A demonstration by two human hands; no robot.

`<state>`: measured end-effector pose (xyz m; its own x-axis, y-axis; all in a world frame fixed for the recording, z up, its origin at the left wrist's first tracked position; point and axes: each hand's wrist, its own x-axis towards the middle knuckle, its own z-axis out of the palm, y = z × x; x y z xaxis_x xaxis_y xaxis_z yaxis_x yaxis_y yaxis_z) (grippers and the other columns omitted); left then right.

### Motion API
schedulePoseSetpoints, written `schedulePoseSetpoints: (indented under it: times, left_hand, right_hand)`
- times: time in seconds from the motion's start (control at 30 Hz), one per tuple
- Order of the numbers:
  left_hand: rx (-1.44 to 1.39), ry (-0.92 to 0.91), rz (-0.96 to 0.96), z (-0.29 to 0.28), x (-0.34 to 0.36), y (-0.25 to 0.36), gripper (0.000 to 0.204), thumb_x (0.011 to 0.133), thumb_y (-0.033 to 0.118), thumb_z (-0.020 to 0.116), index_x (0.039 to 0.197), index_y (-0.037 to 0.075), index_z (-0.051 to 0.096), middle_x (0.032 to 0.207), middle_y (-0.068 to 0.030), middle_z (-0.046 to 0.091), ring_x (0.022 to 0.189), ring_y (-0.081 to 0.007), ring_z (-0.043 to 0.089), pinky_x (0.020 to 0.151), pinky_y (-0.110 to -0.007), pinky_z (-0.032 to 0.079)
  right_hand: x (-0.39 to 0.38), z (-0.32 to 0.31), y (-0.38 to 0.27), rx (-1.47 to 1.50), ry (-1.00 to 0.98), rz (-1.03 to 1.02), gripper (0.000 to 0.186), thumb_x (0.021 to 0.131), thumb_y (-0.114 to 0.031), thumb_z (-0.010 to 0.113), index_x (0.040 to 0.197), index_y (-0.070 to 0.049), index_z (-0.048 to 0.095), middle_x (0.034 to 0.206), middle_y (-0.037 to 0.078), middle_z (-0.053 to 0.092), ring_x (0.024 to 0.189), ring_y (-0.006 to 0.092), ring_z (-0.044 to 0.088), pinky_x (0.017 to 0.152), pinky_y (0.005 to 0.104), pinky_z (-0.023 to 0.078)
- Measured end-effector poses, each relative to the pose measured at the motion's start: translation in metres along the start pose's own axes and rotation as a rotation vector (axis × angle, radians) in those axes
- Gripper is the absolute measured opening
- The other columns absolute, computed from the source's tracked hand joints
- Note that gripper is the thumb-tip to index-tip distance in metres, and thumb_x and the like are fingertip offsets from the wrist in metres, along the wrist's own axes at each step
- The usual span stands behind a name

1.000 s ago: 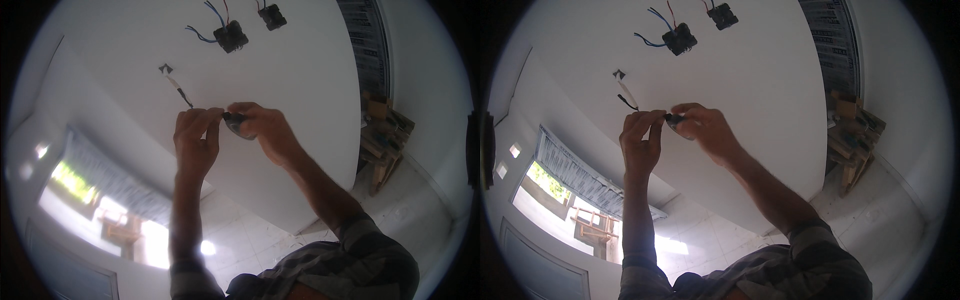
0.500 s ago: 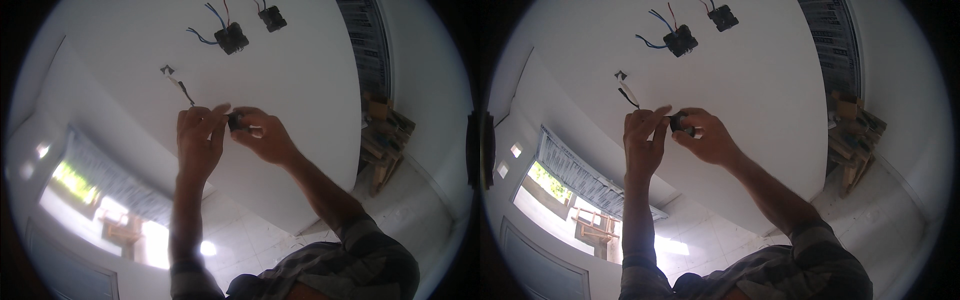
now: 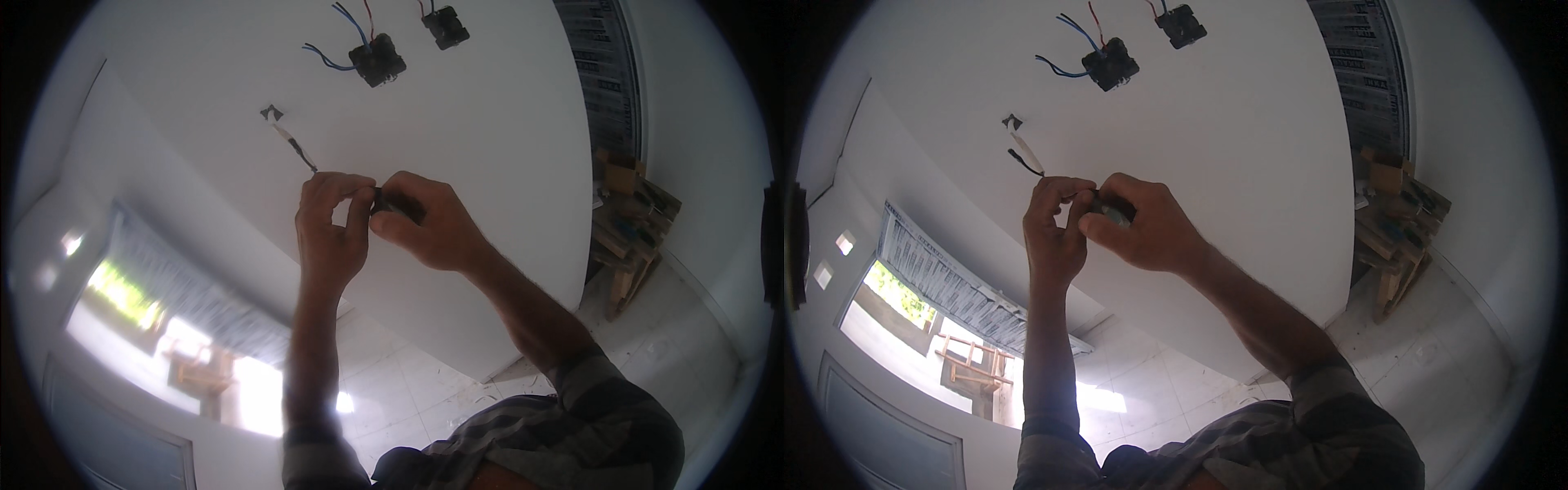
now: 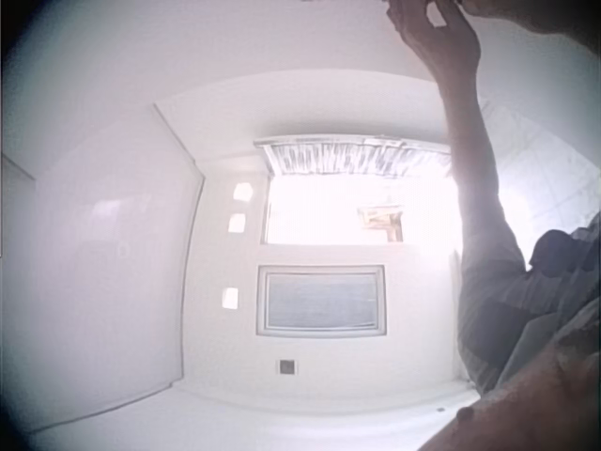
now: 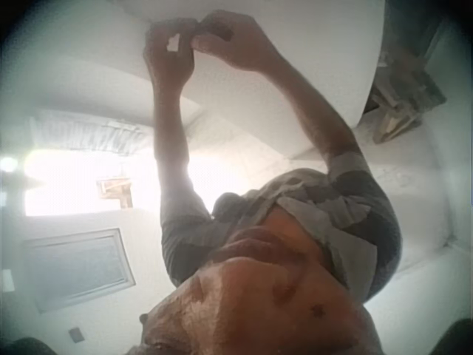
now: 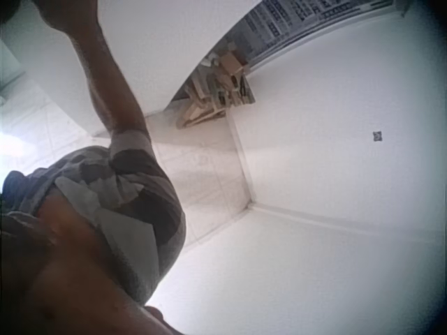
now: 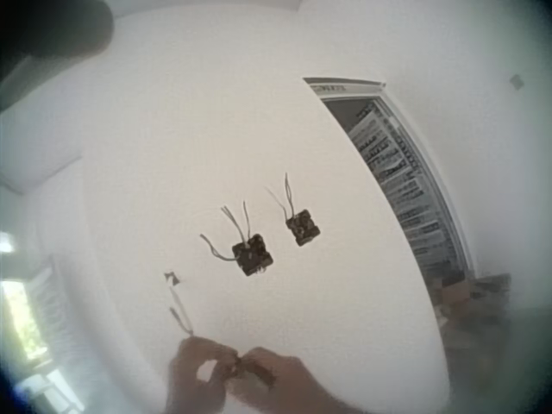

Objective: The person installs two electrical outlet boxes into a wall. They wrap the wire connections with electrical tape, then use pliers to strip the wire ends and connect them to the terminals on the outlet boxes.

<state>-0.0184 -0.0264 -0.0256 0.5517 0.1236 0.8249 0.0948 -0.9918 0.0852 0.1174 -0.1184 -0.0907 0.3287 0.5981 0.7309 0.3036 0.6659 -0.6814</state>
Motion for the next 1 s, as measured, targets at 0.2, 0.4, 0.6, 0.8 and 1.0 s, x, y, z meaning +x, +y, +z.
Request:
schedulePoseSetpoints:
  times: [0.2, 0.4, 0.6, 0.8, 1.0]
  left_hand:
    - [0.088, 0.030, 0.080, -0.001, 0.001, -0.012, 0.008, 0.095, 0.008, 0.069, 0.101, 0.005, 0.074, 0.102, -0.0080, 0.072, 0.093, -0.0200, 0.068, 0.083, -0.034, 0.052]
    - [0.105, 0.039, 0.132, 0.002, -0.004, -0.008, 0.015, 0.090, -0.001, 0.073, 0.104, 0.005, 0.075, 0.106, -0.0120, 0.071, 0.098, -0.0245, 0.072, 0.082, -0.036, 0.057]
    - [0.356, 0.139, 0.318, 0.010, -0.010, -0.020, 0.026, 0.082, 0.000, 0.081, 0.107, 0.007, 0.076, 0.106, -0.0092, 0.072, 0.093, -0.0236, 0.073, 0.075, -0.035, 0.059]
    - [0.404, 0.171, 0.390, 0.004, -0.011, -0.020, 0.028, 0.083, 0.001, 0.083, 0.109, 0.004, 0.076, 0.107, -0.0094, 0.073, 0.094, -0.0239, 0.072, 0.077, -0.031, 0.059]
    - [0.243, 0.452, 0.338, -0.005, -0.017, -0.020, 0.026, 0.085, 0.005, 0.082, 0.110, 0.001, 0.075, 0.108, -0.0146, 0.073, 0.098, -0.0254, 0.072, 0.080, -0.034, 0.060]
  right_hand:
    - [-0.066, 0.020, -0.057, -0.048, -0.506, -0.242, 0.026, 0.080, -0.024, 0.080, 0.094, -0.006, 0.066, 0.087, 0.009, 0.067, 0.085, 0.0246, 0.069, 0.079, 0.0404, 0.056]
    - [-0.064, -0.007, 0.008, 0.067, -0.221, 0.101, 0.025, 0.089, -0.024, 0.073, 0.099, -0.003, 0.063, 0.085, 0.011, 0.067, 0.075, 0.0192, 0.064, 0.071, 0.0351, 0.053]
    - [-0.067, -0.015, 0.026, 0.053, -0.224, 0.066, 0.020, 0.091, -0.019, 0.069, 0.101, -0.003, 0.064, 0.085, 0.009, 0.066, 0.076, 0.0182, 0.063, 0.072, 0.0345, 0.053]
    - [-0.048, -0.021, 0.028, 0.430, -0.177, 0.244, 0.019, 0.092, -0.017, 0.068, 0.102, -0.002, 0.065, 0.085, 0.008, 0.065, 0.077, 0.0140, 0.063, 0.070, 0.0307, 0.053]
    - [0.018, -0.005, 0.021, 0.041, 0.005, -0.143, 0.015, 0.094, -0.011, 0.066, 0.104, -0.001, 0.071, 0.092, 0.008, 0.069, 0.079, 0.0126, 0.066, 0.070, 0.0298, 0.055]
